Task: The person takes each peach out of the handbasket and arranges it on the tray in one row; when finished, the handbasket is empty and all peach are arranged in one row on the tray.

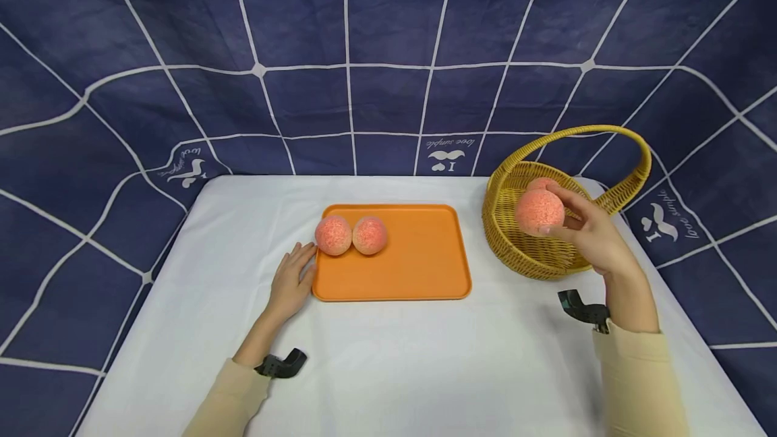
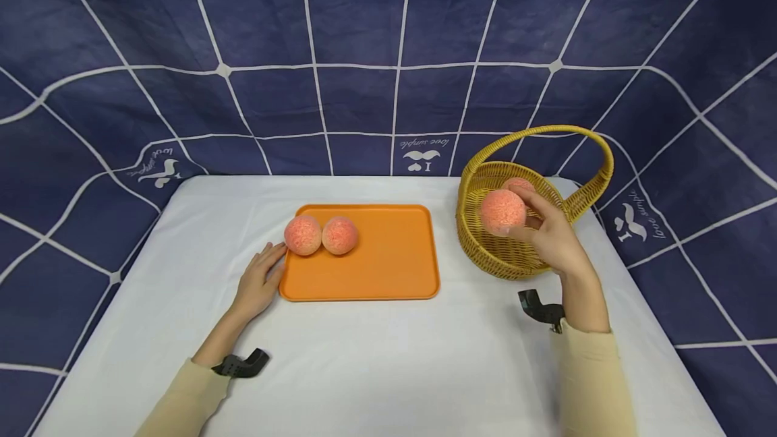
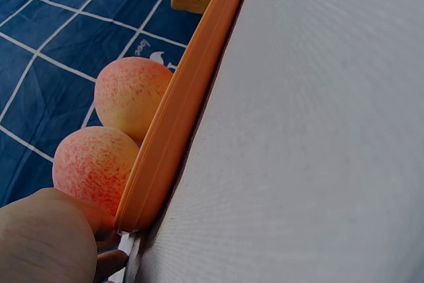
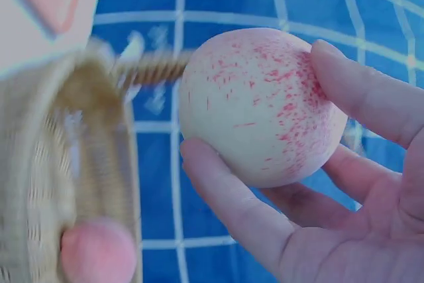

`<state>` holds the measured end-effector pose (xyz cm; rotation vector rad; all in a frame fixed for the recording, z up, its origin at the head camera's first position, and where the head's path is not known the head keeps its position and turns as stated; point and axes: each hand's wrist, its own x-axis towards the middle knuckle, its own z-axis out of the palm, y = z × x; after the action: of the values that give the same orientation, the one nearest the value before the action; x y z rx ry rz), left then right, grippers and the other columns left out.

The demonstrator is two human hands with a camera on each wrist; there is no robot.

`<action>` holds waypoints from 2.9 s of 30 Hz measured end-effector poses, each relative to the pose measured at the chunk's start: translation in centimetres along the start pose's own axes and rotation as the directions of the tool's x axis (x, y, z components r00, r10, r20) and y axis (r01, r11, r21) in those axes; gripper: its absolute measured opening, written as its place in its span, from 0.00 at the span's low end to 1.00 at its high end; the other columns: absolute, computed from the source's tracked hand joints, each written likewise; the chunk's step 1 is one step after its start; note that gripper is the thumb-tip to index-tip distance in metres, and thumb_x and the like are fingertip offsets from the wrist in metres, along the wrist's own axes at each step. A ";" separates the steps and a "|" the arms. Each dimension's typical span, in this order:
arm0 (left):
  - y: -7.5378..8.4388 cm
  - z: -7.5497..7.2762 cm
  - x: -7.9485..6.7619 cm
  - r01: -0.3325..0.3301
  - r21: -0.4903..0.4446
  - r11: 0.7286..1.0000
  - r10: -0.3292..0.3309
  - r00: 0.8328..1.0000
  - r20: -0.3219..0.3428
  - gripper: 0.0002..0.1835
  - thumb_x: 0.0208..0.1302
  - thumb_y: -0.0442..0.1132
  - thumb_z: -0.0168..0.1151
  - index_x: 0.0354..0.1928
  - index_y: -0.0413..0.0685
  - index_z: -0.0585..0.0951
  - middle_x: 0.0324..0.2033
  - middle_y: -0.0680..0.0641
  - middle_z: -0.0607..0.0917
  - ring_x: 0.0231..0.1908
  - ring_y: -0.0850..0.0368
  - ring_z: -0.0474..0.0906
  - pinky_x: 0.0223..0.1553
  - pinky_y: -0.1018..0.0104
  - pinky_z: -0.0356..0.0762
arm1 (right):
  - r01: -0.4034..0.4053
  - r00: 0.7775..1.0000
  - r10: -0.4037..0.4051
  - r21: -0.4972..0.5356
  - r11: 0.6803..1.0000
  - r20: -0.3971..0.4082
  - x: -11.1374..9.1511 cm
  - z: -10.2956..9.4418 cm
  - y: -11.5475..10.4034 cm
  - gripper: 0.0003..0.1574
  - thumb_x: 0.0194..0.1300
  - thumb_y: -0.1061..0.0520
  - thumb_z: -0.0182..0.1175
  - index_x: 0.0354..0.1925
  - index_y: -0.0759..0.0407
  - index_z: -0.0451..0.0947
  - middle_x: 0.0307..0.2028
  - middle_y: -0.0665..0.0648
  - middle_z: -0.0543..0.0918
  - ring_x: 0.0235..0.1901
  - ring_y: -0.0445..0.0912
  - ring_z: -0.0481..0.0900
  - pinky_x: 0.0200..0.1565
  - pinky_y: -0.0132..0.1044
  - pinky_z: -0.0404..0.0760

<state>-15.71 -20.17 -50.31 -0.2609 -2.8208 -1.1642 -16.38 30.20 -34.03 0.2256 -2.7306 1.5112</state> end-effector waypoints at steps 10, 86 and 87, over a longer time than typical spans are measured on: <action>0.1 -0.1 0.0 0.005 -0.001 1.000 -0.005 1.000 -0.005 0.24 0.72 0.35 0.49 0.68 0.35 0.68 0.69 0.35 0.67 0.74 0.38 0.52 0.76 0.43 0.40 | 0.042 0.989 -0.063 0.161 0.986 0.131 0.4 5.7 -2.6 0.45 0.58 0.70 0.66 0.71 0.65 0.60 0.67 0.64 0.66 0.50 0.33 0.77 0.48 0.24 0.82; 0.3 0.2 0.2 -0.017 0.009 1.000 0.017 1.000 -0.024 0.24 0.72 0.34 0.50 0.67 0.34 0.68 0.69 0.34 0.68 0.73 0.36 0.53 0.75 0.41 0.41 | -0.196 0.946 0.102 0.291 0.937 0.308 7.1 20.1 0.5 0.52 0.56 0.66 0.68 0.74 0.57 0.57 0.70 0.64 0.63 0.67 0.60 0.68 0.62 0.48 0.76; 0.3 0.2 0.2 -0.015 0.011 1.000 0.015 1.000 -0.022 0.24 0.72 0.34 0.50 0.67 0.34 0.68 0.69 0.34 0.68 0.73 0.36 0.53 0.75 0.41 0.41 | -0.195 0.945 0.102 0.286 0.938 0.309 7.1 19.8 0.4 0.52 0.56 0.66 0.68 0.74 0.57 0.57 0.71 0.64 0.62 0.67 0.61 0.67 0.63 0.50 0.76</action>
<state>-15.90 -19.75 -50.22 -0.2659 -2.8002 -1.1411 -22.28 12.87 -44.39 0.2655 -2.7545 2.1156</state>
